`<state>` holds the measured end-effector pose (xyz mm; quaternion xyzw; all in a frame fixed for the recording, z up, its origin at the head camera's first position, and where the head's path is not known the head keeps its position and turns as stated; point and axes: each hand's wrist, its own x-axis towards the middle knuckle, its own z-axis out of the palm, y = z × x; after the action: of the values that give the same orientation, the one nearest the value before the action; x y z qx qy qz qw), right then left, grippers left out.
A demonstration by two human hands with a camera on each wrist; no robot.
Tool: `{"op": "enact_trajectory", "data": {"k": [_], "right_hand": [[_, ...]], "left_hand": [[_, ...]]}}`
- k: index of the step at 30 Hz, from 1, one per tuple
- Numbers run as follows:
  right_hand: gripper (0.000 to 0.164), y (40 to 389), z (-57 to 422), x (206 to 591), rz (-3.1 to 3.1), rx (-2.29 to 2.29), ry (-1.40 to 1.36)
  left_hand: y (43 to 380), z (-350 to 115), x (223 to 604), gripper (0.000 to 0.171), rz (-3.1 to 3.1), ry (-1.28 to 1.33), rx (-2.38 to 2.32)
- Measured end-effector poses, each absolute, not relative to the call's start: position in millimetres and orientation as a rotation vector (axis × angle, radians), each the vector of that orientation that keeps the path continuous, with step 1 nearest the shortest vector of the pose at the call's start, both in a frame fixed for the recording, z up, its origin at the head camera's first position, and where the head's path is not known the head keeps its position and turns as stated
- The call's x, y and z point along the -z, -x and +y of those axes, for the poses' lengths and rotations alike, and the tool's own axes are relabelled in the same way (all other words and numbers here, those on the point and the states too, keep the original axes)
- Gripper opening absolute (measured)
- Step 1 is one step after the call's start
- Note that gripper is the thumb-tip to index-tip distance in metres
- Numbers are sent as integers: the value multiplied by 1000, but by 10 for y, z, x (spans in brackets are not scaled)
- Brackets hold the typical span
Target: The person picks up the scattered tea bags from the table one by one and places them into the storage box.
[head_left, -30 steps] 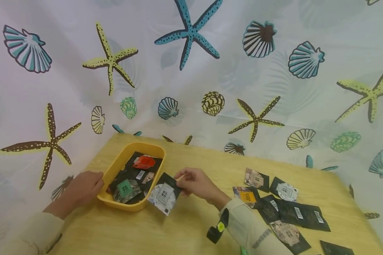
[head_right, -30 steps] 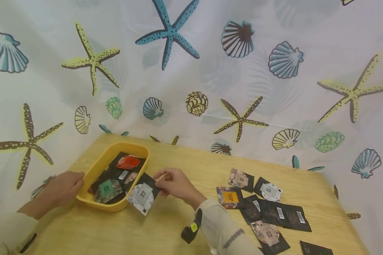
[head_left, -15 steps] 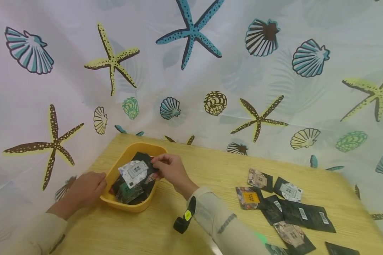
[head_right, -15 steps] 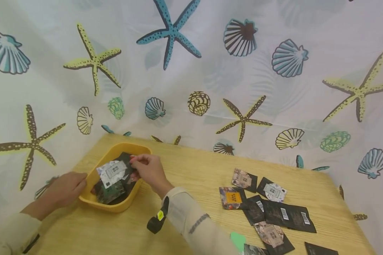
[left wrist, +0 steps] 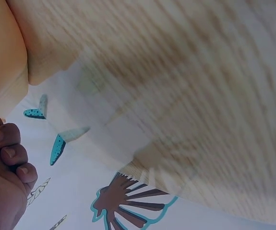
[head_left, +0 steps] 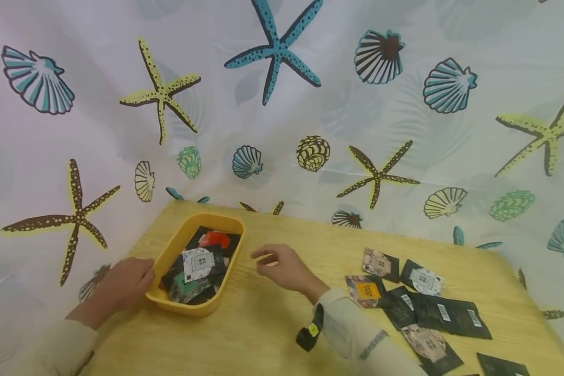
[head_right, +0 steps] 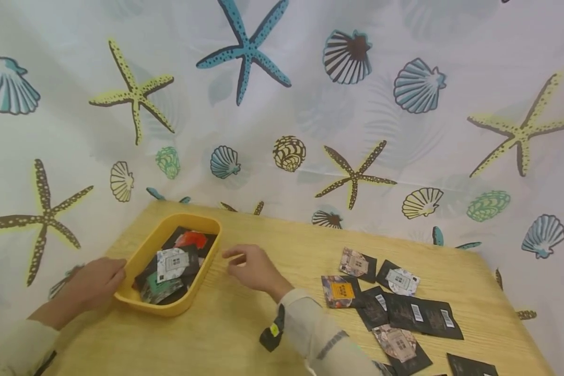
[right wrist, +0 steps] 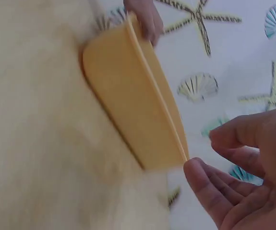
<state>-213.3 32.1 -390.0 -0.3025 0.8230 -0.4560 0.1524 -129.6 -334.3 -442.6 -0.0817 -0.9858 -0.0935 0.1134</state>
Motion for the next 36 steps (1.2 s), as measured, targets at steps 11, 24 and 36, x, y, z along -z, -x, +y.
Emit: {"op": "enact_trajectory", "data": {"k": [11, 24, 36], "right_hand": [[27, 2348, 1921, 3862, 2737, 787, 896], [63, 2303, 2389, 4199, 2893, 240, 898], [30, 2401, 2101, 4211, 2617, 638, 758]], "left_hand": [[1299, -3325, 4435, 26, -2909, 222, 296], [1301, -3370, 4459, 27, -2902, 231, 313], [1315, -3359, 4433, 25, -2953, 192, 308]]}}
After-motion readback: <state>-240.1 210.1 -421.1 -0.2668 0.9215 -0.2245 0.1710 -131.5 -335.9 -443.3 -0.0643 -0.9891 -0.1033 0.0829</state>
